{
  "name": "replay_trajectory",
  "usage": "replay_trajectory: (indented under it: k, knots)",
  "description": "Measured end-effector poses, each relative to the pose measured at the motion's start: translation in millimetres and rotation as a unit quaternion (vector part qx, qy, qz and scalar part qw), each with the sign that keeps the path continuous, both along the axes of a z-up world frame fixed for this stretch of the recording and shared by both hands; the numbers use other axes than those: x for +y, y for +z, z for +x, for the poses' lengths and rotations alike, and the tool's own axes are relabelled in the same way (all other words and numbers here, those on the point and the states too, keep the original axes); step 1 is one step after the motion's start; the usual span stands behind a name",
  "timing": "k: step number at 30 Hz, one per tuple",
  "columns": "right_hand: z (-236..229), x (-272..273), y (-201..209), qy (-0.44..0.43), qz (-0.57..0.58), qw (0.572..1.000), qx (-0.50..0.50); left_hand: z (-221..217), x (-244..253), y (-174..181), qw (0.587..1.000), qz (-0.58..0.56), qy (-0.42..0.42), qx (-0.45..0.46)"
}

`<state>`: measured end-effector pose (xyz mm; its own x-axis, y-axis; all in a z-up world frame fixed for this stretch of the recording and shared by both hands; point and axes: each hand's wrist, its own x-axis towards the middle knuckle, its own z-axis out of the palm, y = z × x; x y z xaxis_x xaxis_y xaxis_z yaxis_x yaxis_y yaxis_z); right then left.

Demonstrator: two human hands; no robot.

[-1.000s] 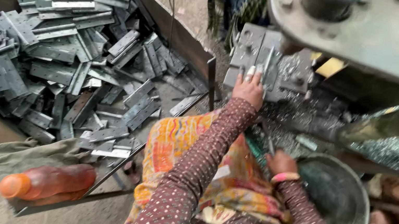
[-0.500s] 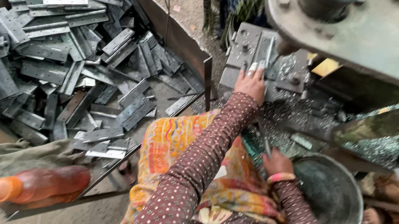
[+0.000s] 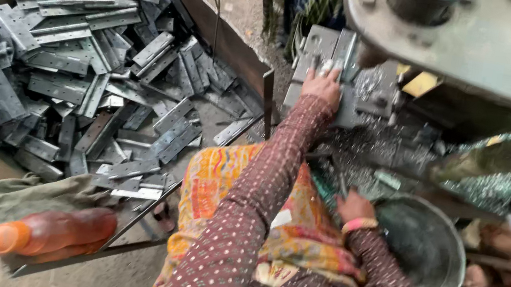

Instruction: The person sits on the floor and repeatedly picks up metal pieces from a bin, places them into a press machine, and removes the processed pieces using tongs. The person handles the metal pieces one at a time and uses tongs to manipulate them within the machine.

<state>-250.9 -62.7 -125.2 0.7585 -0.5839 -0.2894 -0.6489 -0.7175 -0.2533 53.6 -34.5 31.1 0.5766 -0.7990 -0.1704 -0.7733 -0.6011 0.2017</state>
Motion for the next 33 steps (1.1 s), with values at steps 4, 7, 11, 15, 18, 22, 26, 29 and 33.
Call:
replay_trajectory:
  k: [4, 7, 11, 15, 18, 22, 26, 29, 33]
  knots:
    - [28, -27, 49, -0.030, 0.046, 0.995, 0.082, -8, 11, 14, 0.998, 0.007, -0.040, -0.043]
    - [37, -28, 96, -0.030, -0.016, 0.993, -0.115, -40, 29, 13, 0.992, 0.090, -0.085, -0.018]
    - [45, -23, 133, -0.077, -0.005, 0.968, -0.239, -104, 64, -13, 0.981, -0.103, -0.027, -0.161]
    - [31, -7, 133, -0.088, 0.015, 0.924, -0.372, -115, 88, -38, 0.930, -0.284, -0.066, -0.223]
    - [32, -13, 134, -0.077, -0.005, 0.895, -0.440, -95, 75, -32, 0.918, -0.349, -0.116, -0.146]
    - [34, -14, 128, -0.089, -0.037, 0.904, -0.418, -82, 47, -18, 0.879, -0.429, -0.055, -0.202]
    - [33, -16, 122, -0.102, -0.004, 0.922, -0.374, -66, 20, -19, 0.972, -0.166, -0.023, -0.163]
    - [37, -19, 124, -0.083, -0.009, 0.921, -0.381, -51, 22, -25, 0.984, -0.022, -0.025, -0.174]
    - [34, -13, 125, -0.071, -0.035, 0.936, -0.344, -63, 49, -35, 0.992, -0.025, 0.088, -0.086]
